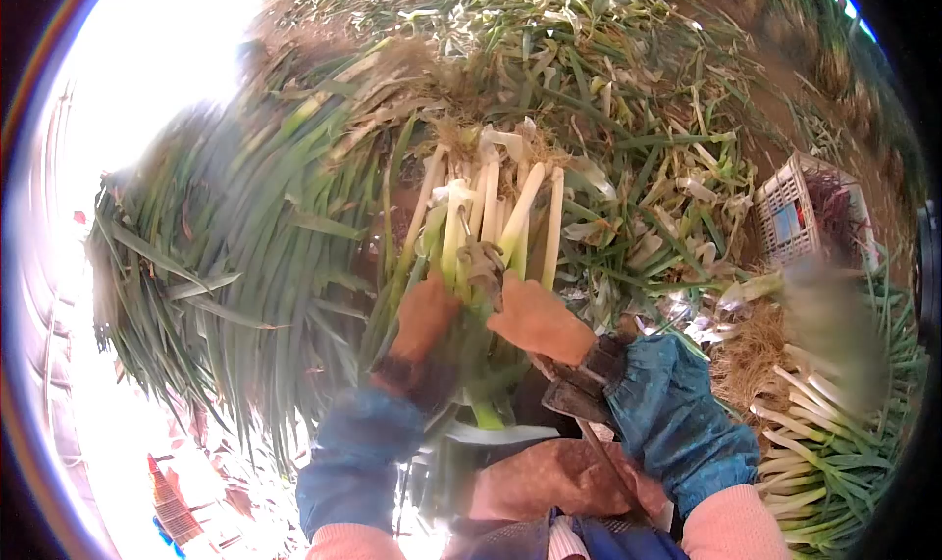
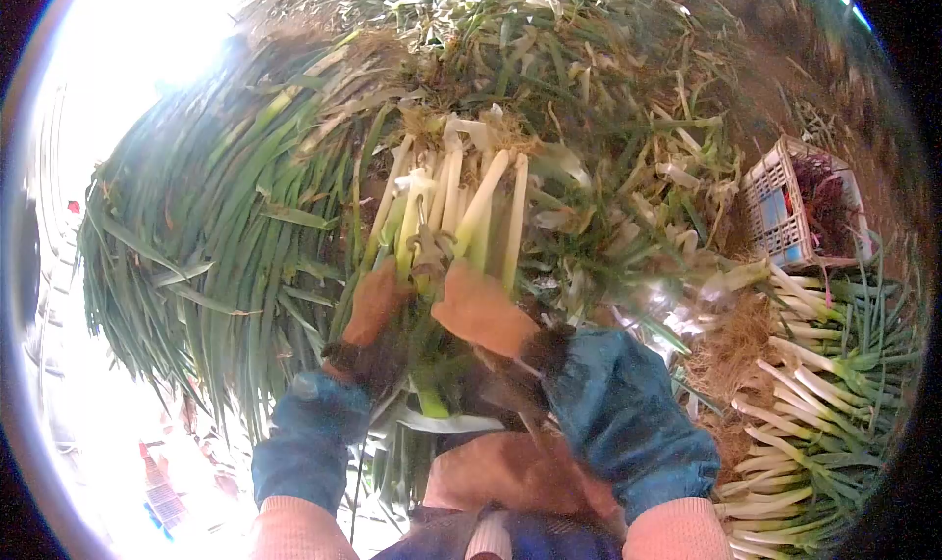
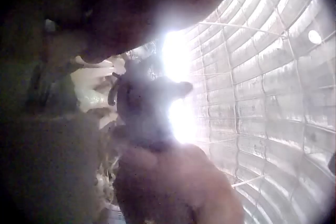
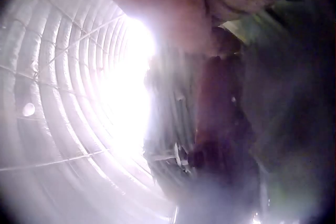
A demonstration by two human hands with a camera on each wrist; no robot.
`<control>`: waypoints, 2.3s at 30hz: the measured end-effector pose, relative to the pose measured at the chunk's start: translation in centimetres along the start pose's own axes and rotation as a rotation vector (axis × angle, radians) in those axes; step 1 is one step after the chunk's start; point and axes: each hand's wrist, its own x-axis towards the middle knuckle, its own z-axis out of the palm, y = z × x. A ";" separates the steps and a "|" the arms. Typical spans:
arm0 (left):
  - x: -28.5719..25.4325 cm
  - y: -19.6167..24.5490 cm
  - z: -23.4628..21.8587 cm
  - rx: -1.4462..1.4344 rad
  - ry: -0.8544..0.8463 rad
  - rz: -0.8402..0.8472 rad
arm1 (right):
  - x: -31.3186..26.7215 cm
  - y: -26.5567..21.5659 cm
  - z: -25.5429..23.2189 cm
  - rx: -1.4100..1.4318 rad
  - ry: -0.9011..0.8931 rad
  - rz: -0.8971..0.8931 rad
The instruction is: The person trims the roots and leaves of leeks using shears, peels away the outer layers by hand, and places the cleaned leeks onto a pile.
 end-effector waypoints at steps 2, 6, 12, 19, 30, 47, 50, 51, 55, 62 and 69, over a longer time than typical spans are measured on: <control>-1.7 -0.2 -0.2 -0.012 -0.009 0.021 | 1.2 0.3 0.0 0.000 0.007 -0.004; -5.8 2.4 -2.7 -0.055 0.002 0.000 | 3.4 1.0 1.2 0.006 0.040 -0.003; -7.8 2.7 -3.4 -0.063 -0.201 -0.208 | 3.9 0.9 1.4 0.003 0.018 0.046; -7.3 0.9 -2.2 -0.225 -0.095 -0.027 | 0.0 0.0 0.9 -0.065 0.050 0.026; -8.8 0.5 -1.5 -0.268 -0.065 0.040 | 3.2 1.4 -0.2 -0.040 0.115 0.119; 4.7 -16.4 -22.2 0.661 0.432 -0.329 | 2.0 2.5 0.2 -0.130 0.083 -0.040; 3.2 -18.5 -19.7 0.706 0.377 -0.382 | 1.9 1.3 0.0 -0.097 0.066 0.023; 3.4 -19.7 -18.8 0.745 0.404 -0.369 | 1.9 1.1 0.2 -0.081 0.070 0.022; 2.5 -19.2 -17.1 0.810 0.386 -0.315 | 1.8 0.2 0.2 -0.019 0.062 -0.003; -10.2 -9.2 -9.1 0.524 0.182 -0.079 | 0.9 -2.6 0.6 0.018 0.056 -0.104; -17.0 -4.7 -6.6 0.300 -0.050 -0.166 | 0.4 -3.9 4.2 -0.049 -0.093 -0.227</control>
